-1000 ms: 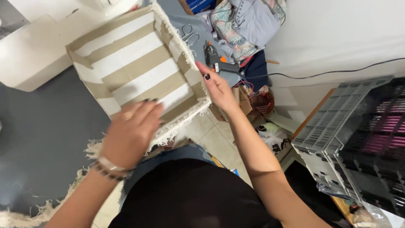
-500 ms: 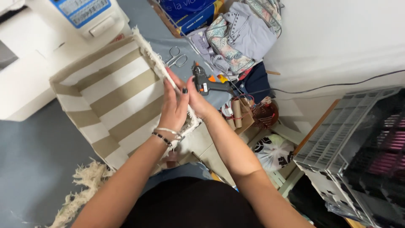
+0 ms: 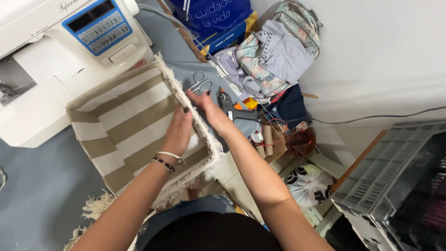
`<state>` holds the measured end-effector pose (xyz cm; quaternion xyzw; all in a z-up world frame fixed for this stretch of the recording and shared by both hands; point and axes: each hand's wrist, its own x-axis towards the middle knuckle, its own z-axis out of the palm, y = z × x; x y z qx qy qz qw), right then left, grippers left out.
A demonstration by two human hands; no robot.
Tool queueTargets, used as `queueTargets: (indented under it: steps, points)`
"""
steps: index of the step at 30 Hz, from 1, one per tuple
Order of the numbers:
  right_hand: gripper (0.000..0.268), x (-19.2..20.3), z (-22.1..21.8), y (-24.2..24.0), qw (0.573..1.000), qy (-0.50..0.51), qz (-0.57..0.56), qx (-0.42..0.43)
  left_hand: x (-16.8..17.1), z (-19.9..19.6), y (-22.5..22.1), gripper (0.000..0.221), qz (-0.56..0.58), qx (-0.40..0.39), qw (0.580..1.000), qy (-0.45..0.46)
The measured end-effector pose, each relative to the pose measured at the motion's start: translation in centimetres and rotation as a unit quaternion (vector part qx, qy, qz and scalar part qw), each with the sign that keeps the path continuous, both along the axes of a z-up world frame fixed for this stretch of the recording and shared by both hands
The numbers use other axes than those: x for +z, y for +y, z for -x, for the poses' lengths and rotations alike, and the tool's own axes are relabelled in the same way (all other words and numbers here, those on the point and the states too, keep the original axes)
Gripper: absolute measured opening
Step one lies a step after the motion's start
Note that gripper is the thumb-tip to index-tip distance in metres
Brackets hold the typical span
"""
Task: Decorate a fabric-covered box by gluing a fringe trim along its edges using a hot glue gun.
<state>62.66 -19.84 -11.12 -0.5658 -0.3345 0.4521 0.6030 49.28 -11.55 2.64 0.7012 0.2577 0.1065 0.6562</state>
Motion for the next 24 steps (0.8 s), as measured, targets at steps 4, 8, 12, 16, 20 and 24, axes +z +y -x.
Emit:
queueTargets:
  steps: [4, 8, 12, 16, 20, 24]
  points:
    - [0.090, 3.5, -0.4, 2.0, 0.997, 0.014, -0.063, -0.036, -4.7, 0.5, 2.1, 0.085, -0.039, 0.031, 0.999, -0.004]
    - [0.089, 3.5, 1.0, 3.1, 0.997, 0.052, -0.048, 0.009, -3.0, -0.7, 2.7, 0.085, -0.009, 0.004, 1.000, 0.015]
    - [0.057, 0.7, -2.6, 2.1, 0.987, -0.112, 0.066, -0.100, -3.6, 3.0, 2.8, 0.079, -0.053, -0.027, 0.988, 0.145]
    - [0.048, 3.3, -6.2, 0.9, 0.914, -0.380, 0.037, -0.138, -7.8, 8.4, 3.7, 0.027, -0.269, 0.026, 0.958, 0.094]
    - [0.046, -0.2, -9.3, 3.1, 0.840, -0.513, 0.172, 0.029, -3.4, 7.1, 1.8, 0.039, -0.291, -0.091, 0.913, 0.272]
    - [0.047, -0.5, -11.0, 4.4, 0.756, -0.626, 0.128, 0.143, -1.0, 7.4, -3.4, 0.062, -0.434, -0.259, 0.827, 0.246]
